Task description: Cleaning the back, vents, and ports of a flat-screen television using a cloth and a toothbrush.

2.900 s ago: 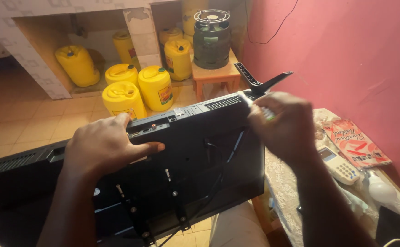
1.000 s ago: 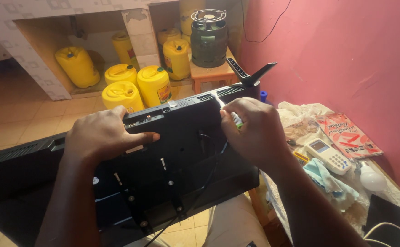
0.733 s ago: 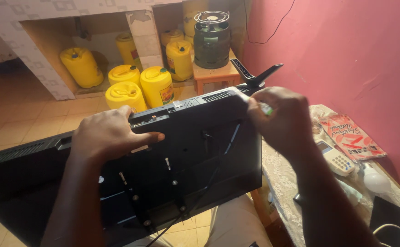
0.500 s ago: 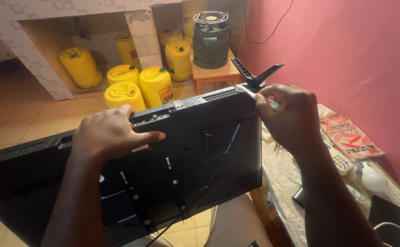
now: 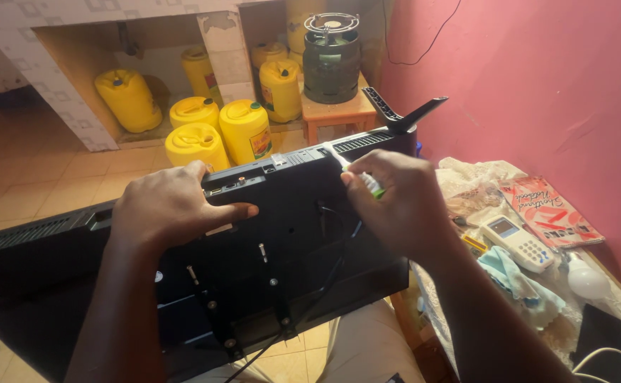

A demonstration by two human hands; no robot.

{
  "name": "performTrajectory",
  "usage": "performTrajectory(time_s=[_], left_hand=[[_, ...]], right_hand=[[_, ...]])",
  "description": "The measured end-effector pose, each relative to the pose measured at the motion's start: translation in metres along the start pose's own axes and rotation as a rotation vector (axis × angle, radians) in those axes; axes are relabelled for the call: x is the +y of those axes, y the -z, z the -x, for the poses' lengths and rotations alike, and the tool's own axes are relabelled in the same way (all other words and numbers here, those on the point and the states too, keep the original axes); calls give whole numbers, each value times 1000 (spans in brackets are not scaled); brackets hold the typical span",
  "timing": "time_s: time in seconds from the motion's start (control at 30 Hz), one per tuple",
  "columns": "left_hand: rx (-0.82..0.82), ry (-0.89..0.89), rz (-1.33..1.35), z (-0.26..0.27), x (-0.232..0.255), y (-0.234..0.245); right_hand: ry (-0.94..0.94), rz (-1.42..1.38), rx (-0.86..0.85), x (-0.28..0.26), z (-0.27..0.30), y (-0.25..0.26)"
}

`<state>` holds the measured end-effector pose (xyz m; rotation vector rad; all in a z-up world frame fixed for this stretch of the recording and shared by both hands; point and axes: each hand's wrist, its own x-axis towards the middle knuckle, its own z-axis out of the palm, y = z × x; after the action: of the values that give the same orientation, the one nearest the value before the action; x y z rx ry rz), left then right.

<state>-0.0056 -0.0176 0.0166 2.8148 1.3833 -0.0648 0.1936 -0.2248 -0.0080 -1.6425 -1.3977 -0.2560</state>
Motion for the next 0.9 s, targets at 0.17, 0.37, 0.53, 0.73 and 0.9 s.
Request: performTrajectory(time_s=[0.17, 0.37, 0.53, 0.73, 0.9], left_hand=[[-10, 2, -3, 4, 0, 4], [-26, 9, -11, 1, 0, 6], [-75, 39, -10, -2, 4, 8], [-40, 29, 13, -8, 1, 0], [-15, 38, -1, -11, 1, -2]], right_hand=[[-139, -22, 103, 25, -7, 13], [-273, 1, 203, 49, -9, 35], [-96, 175, 160, 58, -12, 23], [-136, -56, 101, 75, -23, 9], [-309, 83, 79, 65, -21, 39]])
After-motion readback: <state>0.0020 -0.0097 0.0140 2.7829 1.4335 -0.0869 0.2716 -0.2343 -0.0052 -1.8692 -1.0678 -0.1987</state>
